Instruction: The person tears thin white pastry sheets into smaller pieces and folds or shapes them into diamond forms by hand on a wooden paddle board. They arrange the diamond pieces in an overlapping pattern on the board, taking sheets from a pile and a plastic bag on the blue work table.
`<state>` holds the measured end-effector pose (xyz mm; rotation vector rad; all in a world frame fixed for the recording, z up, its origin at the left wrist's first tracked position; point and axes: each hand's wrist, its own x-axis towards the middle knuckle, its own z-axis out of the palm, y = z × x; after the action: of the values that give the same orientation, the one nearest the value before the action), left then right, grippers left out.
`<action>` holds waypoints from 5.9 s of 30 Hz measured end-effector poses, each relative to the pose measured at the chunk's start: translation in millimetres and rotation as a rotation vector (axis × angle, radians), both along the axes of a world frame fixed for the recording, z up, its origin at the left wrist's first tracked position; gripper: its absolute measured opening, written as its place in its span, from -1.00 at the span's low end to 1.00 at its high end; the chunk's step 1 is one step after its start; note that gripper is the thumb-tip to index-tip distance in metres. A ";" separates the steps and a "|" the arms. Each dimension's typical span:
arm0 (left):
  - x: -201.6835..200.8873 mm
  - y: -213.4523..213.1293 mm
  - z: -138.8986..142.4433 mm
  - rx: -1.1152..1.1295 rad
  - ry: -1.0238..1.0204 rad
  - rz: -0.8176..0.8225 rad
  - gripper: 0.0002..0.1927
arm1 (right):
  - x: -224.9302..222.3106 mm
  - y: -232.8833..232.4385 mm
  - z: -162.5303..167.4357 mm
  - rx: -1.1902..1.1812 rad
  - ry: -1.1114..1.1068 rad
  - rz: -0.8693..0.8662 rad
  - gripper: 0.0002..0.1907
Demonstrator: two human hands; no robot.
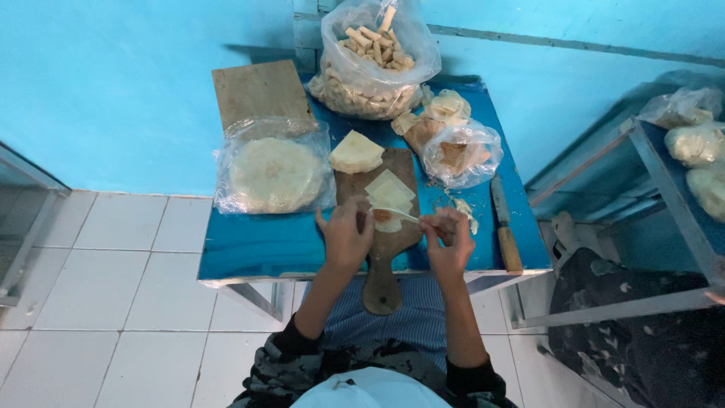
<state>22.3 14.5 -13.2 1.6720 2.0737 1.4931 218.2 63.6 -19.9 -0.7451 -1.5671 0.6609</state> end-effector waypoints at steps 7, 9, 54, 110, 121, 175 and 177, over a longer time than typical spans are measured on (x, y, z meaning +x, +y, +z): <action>1.0 2.4 -3.5 0.018 0.003 -0.024 -0.74 | 0.5 -5.7 -0.3 0.219 -0.132 -0.099 -0.68; 1.0 2.9 -5.1 0.097 0.028 -0.039 -0.74 | 1.3 -4.3 -1.3 0.128 -0.090 -0.074 -0.67; 6.6 -0.7 1.4 0.102 0.211 -0.158 -0.94 | -42.3 5.2 29.1 -0.143 -0.295 -0.107 -0.49; -14.2 0.5 12.0 0.082 0.238 -0.320 -0.89 | -29.6 11.9 40.9 0.013 -0.488 0.238 -0.56; -19.4 24.2 21.6 -0.142 0.238 -0.317 -0.92 | -40.7 20.4 56.4 -0.147 -0.518 0.294 -0.46; -21.8 15.1 29.4 0.005 0.366 -0.263 -0.91 | -43.5 5.4 62.2 0.298 -0.681 0.087 -0.41; -20.5 15.0 31.0 0.027 0.407 -0.251 -0.90 | -44.0 6.3 63.4 0.317 -0.678 0.081 -0.40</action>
<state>1.8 29.5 17.8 2.3053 1.9141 1.1865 174.2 69.9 43.5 -0.7021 -2.2650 0.1993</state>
